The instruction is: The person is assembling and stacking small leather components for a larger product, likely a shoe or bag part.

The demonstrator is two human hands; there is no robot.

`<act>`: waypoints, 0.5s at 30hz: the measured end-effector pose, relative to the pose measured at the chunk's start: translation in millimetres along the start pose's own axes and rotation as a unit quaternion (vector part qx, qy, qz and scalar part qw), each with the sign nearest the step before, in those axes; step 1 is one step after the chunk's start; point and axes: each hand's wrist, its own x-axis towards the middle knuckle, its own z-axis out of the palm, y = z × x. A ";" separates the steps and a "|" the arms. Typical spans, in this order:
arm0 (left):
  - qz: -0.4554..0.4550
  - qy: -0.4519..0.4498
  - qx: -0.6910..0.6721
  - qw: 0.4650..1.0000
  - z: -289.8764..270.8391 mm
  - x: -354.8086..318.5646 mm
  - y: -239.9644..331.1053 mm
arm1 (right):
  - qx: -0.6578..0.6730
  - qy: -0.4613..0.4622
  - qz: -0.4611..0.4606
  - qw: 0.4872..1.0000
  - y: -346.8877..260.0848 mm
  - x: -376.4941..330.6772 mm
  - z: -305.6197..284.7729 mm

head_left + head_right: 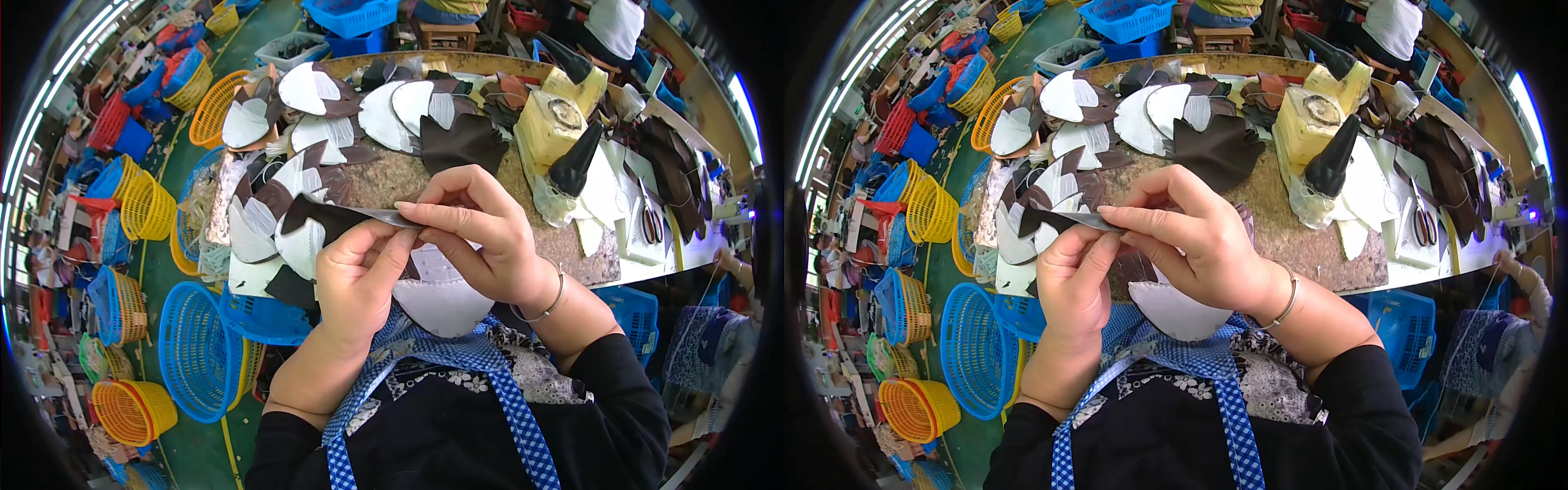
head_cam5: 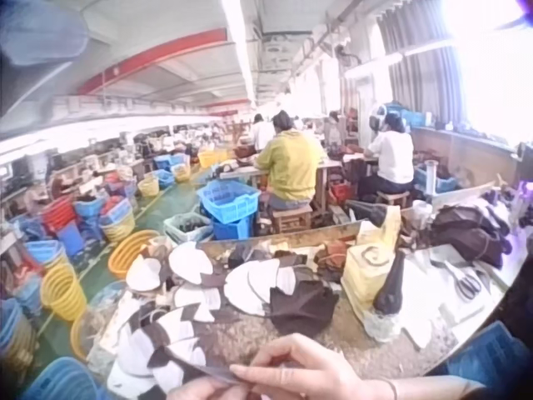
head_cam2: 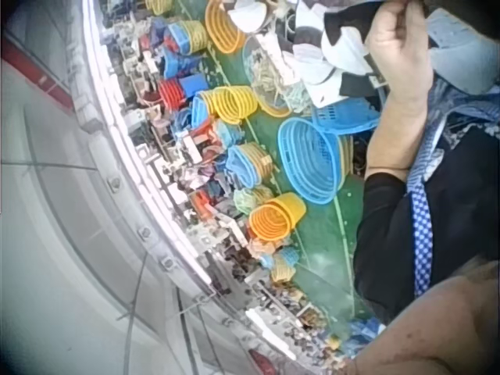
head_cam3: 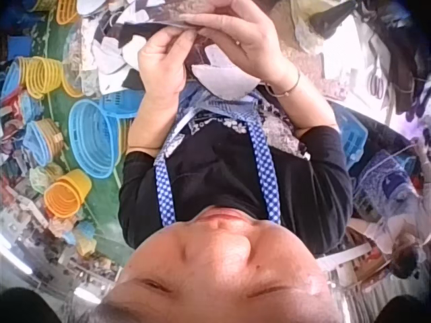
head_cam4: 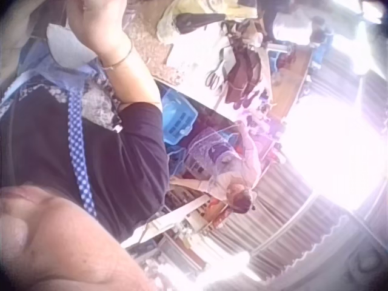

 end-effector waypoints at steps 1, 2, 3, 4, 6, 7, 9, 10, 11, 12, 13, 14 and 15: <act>-0.002 0.000 0.001 1.000 1.3 0.1 -0.5 | -0.001 -0.005 0.018 1.000 0.2 -1.3 -1.2; 0.001 0.007 -0.011 1.000 3.2 0.6 -0.6 | 0.000 -0.004 0.019 1.000 0.4 -2.3 -1.4; 0.003 0.014 -0.022 1.000 4.5 1.1 -0.8 | -0.014 0.005 0.015 1.000 0.9 -3.0 -1.8; 0.002 0.014 -0.021 1.000 4.9 1.0 -1.3 | -0.029 0.013 0.010 0.999 1.2 -3.4 -2.0; 0.001 0.025 0.047 0.999 5.5 0.7 -2.4 | -0.070 0.017 -0.016 0.997 0.7 -2.9 -1.6; 0.000 0.024 0.047 0.999 5.1 0.7 -2.7 | -0.111 0.020 -0.044 0.993 0.3 -2.5 -1.9; 0.012 0.016 0.068 0.997 3.5 0.1 -2.7 | -0.111 0.011 -0.058 0.992 1.1 -1.1 -4.6; 0.011 0.016 0.068 0.997 4.0 -0.5 -2.6 | -0.111 0.002 -0.074 0.991 1.8 -0.4 -5.6; 0.011 0.018 0.068 0.997 4.6 -1.2 -2.4 | -0.111 0.003 -0.073 0.991 3.4 -0.6 -5.5; 0.010 0.019 0.068 0.997 4.9 -1.6 -2.4 | -0.090 0.007 -0.069 0.994 5.6 -1.6 -4.8; 0.010 0.019 0.068 0.997 4.6 -1.9 -2.7 | -0.068 0.012 -0.064 0.996 6.5 -2.3 -4.5; 0.013 0.010 0.048 0.999 4.0 -2.1 -3.3 | -0.068 0.012 -0.063 0.996 5.1 -2.9 -4.8; 0.017 0.003 0.029 0.999 3.3 -2.6 -3.4 | -0.050 0.013 -0.032 0.998 2.4 -3.2 -4.7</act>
